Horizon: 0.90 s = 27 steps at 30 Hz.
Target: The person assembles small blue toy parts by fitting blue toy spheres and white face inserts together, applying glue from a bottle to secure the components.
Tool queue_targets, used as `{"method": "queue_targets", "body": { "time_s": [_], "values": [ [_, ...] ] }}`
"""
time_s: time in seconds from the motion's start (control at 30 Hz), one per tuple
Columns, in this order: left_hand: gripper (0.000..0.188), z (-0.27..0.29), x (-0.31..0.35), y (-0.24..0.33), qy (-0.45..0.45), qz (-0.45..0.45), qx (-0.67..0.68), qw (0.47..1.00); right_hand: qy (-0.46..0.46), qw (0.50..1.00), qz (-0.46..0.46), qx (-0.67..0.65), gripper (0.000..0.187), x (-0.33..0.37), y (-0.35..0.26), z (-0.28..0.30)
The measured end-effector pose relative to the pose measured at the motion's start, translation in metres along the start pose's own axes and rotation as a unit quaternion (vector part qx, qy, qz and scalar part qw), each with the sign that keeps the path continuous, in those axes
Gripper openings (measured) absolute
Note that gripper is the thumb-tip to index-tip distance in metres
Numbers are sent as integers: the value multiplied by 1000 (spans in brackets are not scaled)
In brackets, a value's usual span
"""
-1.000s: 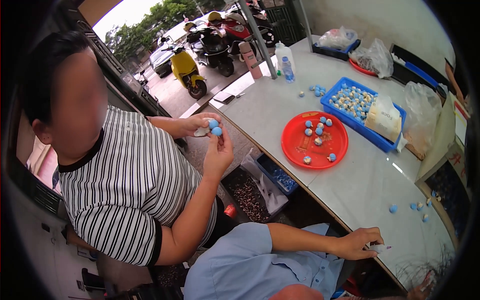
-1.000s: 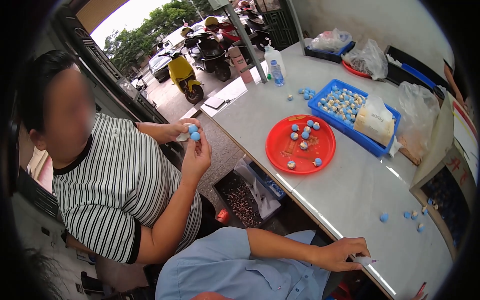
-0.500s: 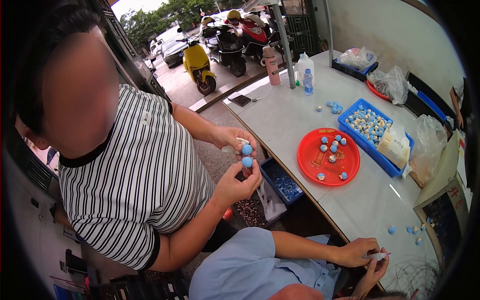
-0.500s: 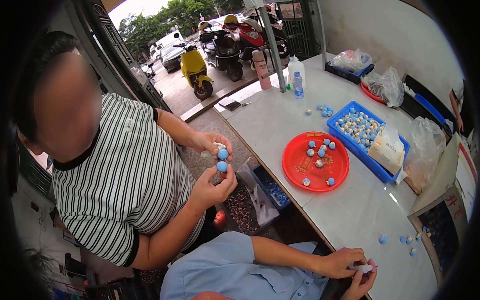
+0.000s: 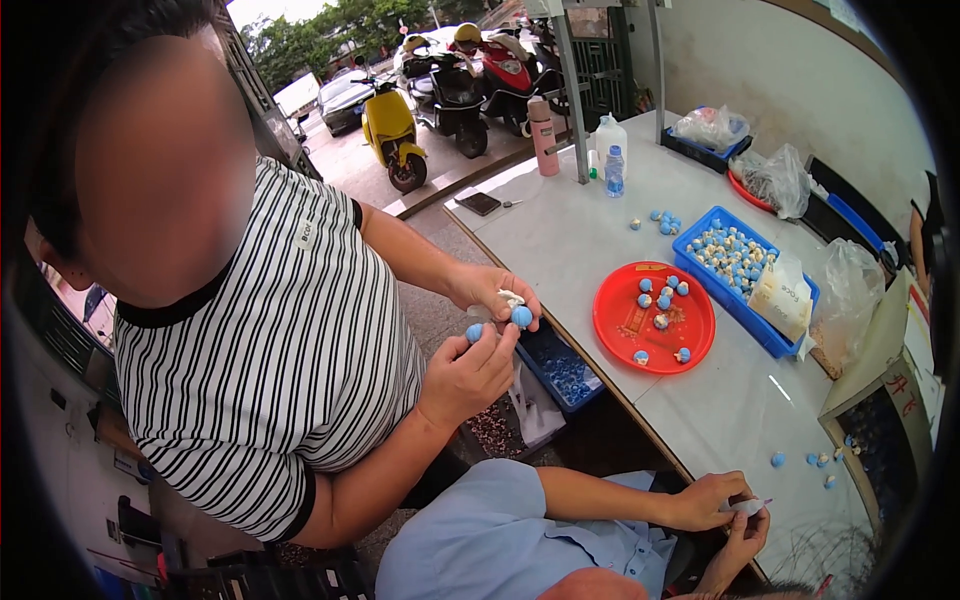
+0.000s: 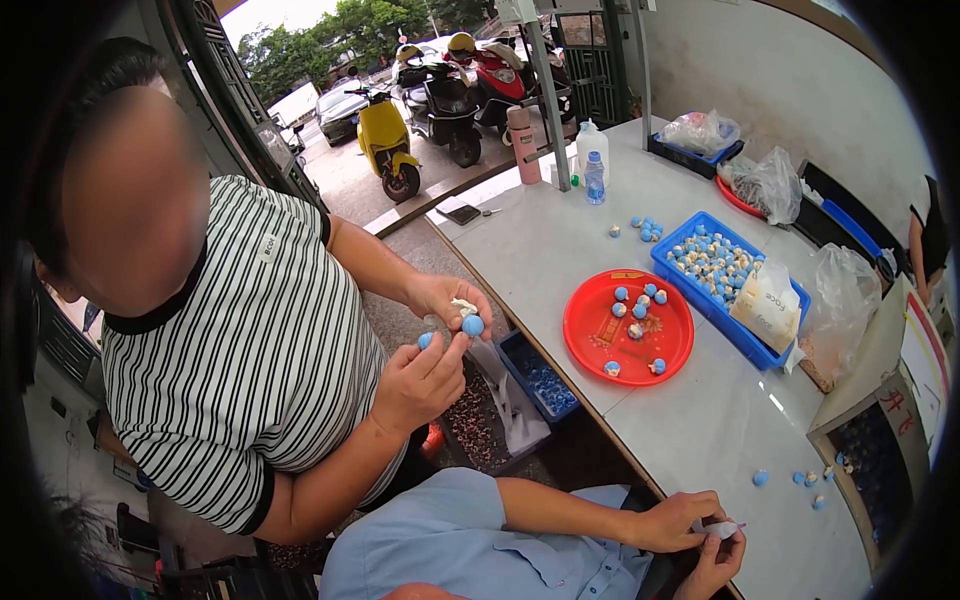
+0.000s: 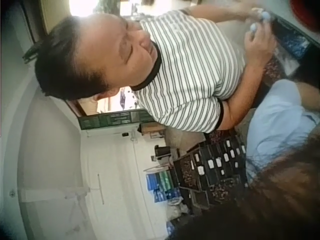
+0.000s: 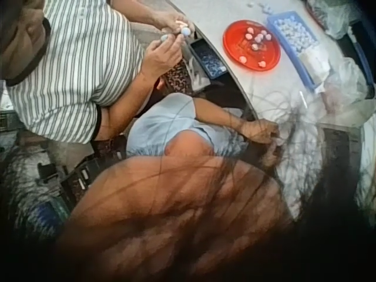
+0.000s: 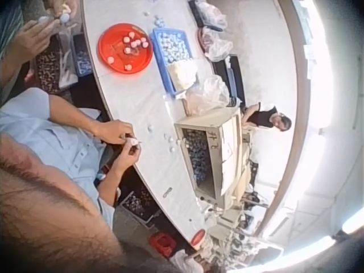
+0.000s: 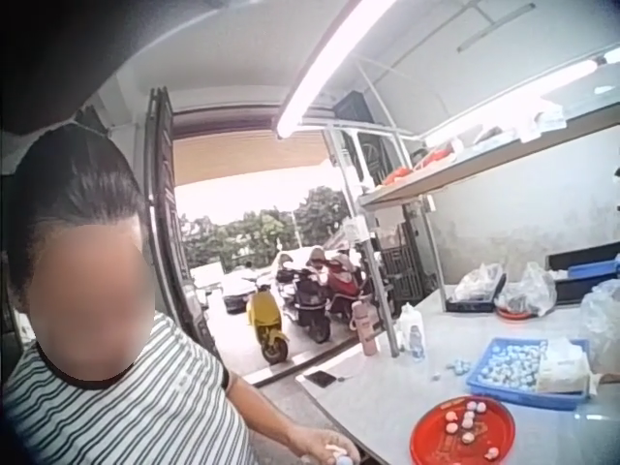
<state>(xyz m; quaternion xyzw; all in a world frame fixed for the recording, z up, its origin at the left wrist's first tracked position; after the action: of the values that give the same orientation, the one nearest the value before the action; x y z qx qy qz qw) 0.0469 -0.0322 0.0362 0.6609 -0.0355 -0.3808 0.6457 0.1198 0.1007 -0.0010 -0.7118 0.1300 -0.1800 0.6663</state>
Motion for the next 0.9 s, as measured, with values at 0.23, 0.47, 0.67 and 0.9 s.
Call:
{"method": "queue_targets", "body": {
  "time_s": [0.23, 0.47, 0.67, 0.9],
  "values": [
    [27, -2, -2, 1, -2, -10, 20, 1000, 5, 1000, 21, -9, 27, -6, 10, 9],
    [24, 1, 0, 0, -18, 7, 19, 1000, -17, 999, 23, -25, 26, -8, 10, 3],
    [26, 1, 6, 6, -23, 16, 1, 1000, 0, 999, 43, -20, 26, -12, 12, 27],
    [19, 20, 23, -14, 27, 25, -19, 999, 256, 939, 128, 189, 26, -53, 40, 192]
  ]
}}
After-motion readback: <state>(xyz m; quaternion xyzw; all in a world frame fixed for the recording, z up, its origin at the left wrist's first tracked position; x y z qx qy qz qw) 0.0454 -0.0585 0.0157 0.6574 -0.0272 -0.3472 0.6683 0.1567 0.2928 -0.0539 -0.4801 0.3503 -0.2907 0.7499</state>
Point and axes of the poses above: each hand's wrist, its own x-axis away from the middle knuckle, its own z-axis out of the back of the hand, y = z × x, the point moved 7 cm from there along -x, towards the middle knuckle, and after that the axes turned 7 degrees about -z, right-handed, at the moved point
